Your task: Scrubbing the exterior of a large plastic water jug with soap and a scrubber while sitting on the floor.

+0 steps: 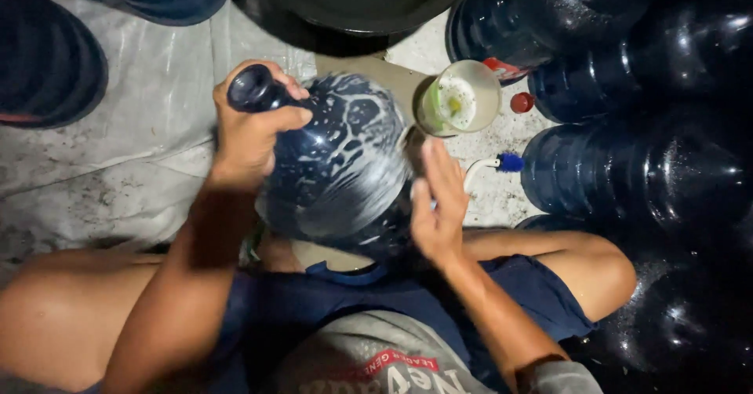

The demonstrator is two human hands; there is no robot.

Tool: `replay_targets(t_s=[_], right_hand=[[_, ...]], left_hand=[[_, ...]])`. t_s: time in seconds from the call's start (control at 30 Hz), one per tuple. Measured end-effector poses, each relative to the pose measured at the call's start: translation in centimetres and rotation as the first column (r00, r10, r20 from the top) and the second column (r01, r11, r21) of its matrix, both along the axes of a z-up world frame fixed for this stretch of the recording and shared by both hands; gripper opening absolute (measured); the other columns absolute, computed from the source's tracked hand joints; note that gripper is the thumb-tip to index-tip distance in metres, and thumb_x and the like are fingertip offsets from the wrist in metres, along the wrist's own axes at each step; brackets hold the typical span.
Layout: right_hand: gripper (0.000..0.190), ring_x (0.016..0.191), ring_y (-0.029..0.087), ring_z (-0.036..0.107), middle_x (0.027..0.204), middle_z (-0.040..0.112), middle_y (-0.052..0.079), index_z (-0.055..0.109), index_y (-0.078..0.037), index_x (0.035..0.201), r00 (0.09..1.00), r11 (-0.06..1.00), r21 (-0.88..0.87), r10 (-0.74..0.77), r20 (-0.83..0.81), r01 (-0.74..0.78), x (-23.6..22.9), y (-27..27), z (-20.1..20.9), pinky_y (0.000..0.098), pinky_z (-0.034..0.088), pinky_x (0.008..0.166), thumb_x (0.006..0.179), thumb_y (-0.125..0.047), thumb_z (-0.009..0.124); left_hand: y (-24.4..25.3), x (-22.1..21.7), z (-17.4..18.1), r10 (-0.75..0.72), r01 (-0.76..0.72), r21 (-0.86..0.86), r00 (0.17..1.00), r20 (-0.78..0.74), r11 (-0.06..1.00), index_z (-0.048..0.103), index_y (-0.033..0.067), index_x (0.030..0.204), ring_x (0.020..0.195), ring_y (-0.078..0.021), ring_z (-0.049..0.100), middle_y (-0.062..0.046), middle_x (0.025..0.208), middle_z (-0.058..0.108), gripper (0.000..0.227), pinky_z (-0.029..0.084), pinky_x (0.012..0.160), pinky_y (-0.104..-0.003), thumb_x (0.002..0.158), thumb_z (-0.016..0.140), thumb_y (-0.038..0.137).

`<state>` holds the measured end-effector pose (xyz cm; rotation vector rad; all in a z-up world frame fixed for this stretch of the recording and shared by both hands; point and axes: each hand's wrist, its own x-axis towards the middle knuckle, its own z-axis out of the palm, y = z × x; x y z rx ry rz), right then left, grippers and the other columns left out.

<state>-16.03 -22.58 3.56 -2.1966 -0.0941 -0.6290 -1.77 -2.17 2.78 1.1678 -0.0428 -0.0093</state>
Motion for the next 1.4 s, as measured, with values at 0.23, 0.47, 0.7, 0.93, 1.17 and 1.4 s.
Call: replay_targets(t_s=[0.23,0.47,0.7,0.93,1.17,1.4], right_hand=[[0.04,0.079,0.033,0.049,0.123,0.061,0.018,0.066,-0.01,0.116,0.953,0.91,-0.354,0.275,0.124,-0.217,0.1,-1.1,-2.2,0.0408,0.036,0.081,0.085,-0.023,0.044],[0.034,0.098,0.037,0.055,0.13,0.053,0.022,0.063,-0.009,0.116,0.923,0.948,-0.195,0.296,0.246,-0.252,-2.7,-1.0,-7.4,0.0447,0.034,0.09,0.087,-0.02,0.049],[0.035,0.07,0.04,0.054,0.119,0.058,0.031,0.062,0.004,0.114,0.919,0.972,-0.23,0.136,0.369,-0.051,2.6,-1.2,-3.8,0.046,0.038,0.068,0.08,-0.001,0.056],[0.039,0.068,0.032,0.047,0.109,0.061,0.023,0.062,-0.004,0.12,0.894,0.951,-0.21,0.288,0.344,-0.226,2.6,-3.7,-9.4,0.0443,0.037,0.066,0.087,-0.012,0.044],[0.04,0.087,0.031,0.052,0.128,0.057,0.011,0.058,-0.017,0.127,0.933,0.86,-0.405,0.358,0.047,-0.31,3.1,-0.2,2.9,0.0431,0.035,0.081,0.091,-0.023,0.041],[0.042,0.078,0.031,0.048,0.122,0.057,0.017,0.058,-0.012,0.13,0.977,0.906,-0.363,0.2,-0.08,-0.215,5.9,-3.4,1.6,0.0401,0.033,0.073,0.088,-0.009,0.053]], left_hand=[[2.0,2.2,-4.3,-0.252,0.244,-0.243,0.968,-0.001,0.939,0.053,-0.0018,0.085,0.083,-0.0303,0.069,-0.016,0.069,0.056,0.05,0.053,0.091,-0.038,0.043,0.076,-0.015],[2.9,2.0,-5.2,-0.236,0.233,-0.227,0.972,0.014,0.946,0.053,-0.0017,0.084,0.081,-0.0312,0.068,-0.016,0.067,0.055,0.05,0.053,0.089,-0.04,0.042,0.075,-0.015],[2.6,2.1,-5.3,-0.233,0.236,-0.199,0.972,0.038,0.951,0.053,-0.0022,0.084,0.081,-0.0304,0.068,-0.016,0.068,0.056,0.048,0.052,0.089,-0.04,0.043,0.074,-0.015],[2.5,2.1,-5.1,-0.245,0.245,-0.229,0.969,0.029,0.942,0.053,-0.003,0.083,0.079,-0.0327,0.068,-0.017,0.066,0.056,0.048,0.053,0.086,-0.041,0.042,0.075,-0.014],[1.7,0.7,-1.6,-0.145,0.157,-0.107,0.984,0.105,0.982,0.055,-0.0057,0.092,0.079,-0.0289,0.068,-0.018,0.071,0.06,0.044,0.054,0.083,-0.037,0.055,0.079,-0.007],[0.6,0.2,-0.9,0.041,-0.058,0.113,0.989,0.142,0.992,0.053,-0.0034,0.083,0.072,-0.0209,0.068,-0.017,0.069,0.062,0.037,0.055,0.072,-0.03,0.061,0.081,-0.012]])
